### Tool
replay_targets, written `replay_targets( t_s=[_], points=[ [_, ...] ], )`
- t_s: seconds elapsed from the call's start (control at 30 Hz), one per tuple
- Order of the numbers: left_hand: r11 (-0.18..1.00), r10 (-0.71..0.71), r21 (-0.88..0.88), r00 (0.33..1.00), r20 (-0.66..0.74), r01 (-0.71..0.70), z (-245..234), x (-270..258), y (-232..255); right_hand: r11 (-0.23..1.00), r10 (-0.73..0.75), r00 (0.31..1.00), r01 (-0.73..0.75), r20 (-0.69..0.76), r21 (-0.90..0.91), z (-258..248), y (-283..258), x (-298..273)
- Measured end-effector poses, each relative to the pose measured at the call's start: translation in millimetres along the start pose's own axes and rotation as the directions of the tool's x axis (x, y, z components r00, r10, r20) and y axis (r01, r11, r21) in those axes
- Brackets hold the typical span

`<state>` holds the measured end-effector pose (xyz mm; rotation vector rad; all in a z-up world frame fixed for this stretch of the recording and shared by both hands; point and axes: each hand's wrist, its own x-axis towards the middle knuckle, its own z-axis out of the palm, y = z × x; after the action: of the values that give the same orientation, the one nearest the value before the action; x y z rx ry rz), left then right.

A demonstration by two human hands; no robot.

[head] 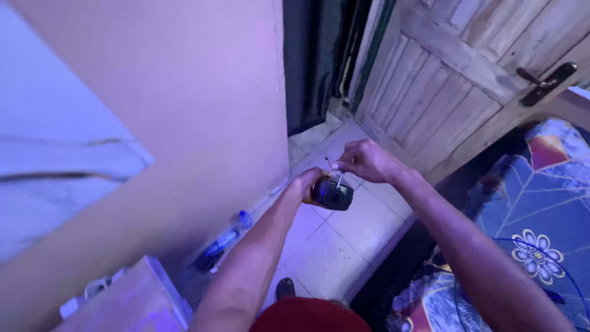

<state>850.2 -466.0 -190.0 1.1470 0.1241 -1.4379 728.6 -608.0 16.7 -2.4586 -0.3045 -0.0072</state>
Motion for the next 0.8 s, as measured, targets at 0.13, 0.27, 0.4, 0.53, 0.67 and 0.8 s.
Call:
replay_targets(
  t_s=[0.13, 0.27, 0.4, 0.53, 0.67, 0.8],
  points=[
    [0.999, -0.014, 0.035, 0.996, -0.089, 0.017, -10.3, 14.6, 30.9, 0.925, 0.303, 0.953, -0.295, 0.004, 0.240, -12.1, 1.3, 18.0],
    [0.993, -0.110, 0.052, 0.994, -0.007, 0.110, -4.7, 45.5, 61.1, 0.804, 0.500, 0.866, -0.473, 0.020, 0.360, -11.2, 29.6, 43.4],
    [0.993, -0.118, 0.012, 0.993, -0.003, 0.118, -6.9, 75.7, 92.0, 0.836, 0.255, 0.966, -0.248, 0.053, 0.489, -30.1, 87.1, 64.7],
    [0.986, -0.156, 0.065, 0.988, -0.003, 0.156, 1.4, 123.7, 132.1, 0.891, 0.203, 0.979, -0.184, -0.001, 0.416, -51.4, 138.2, 88.6],
    [0.984, -0.149, 0.109, 0.988, 0.051, 0.143, 25.2, 171.3, 185.6, 0.850, 0.407, 0.913, -0.365, -0.033, 0.380, -71.3, 174.0, 118.6],
    [0.972, -0.164, 0.177, 0.986, 0.027, 0.157, 45.3, 199.2, 226.8, 0.841, 0.478, 0.875, -0.433, -0.069, 0.325, -107.5, 205.4, 133.5]
  ],
)
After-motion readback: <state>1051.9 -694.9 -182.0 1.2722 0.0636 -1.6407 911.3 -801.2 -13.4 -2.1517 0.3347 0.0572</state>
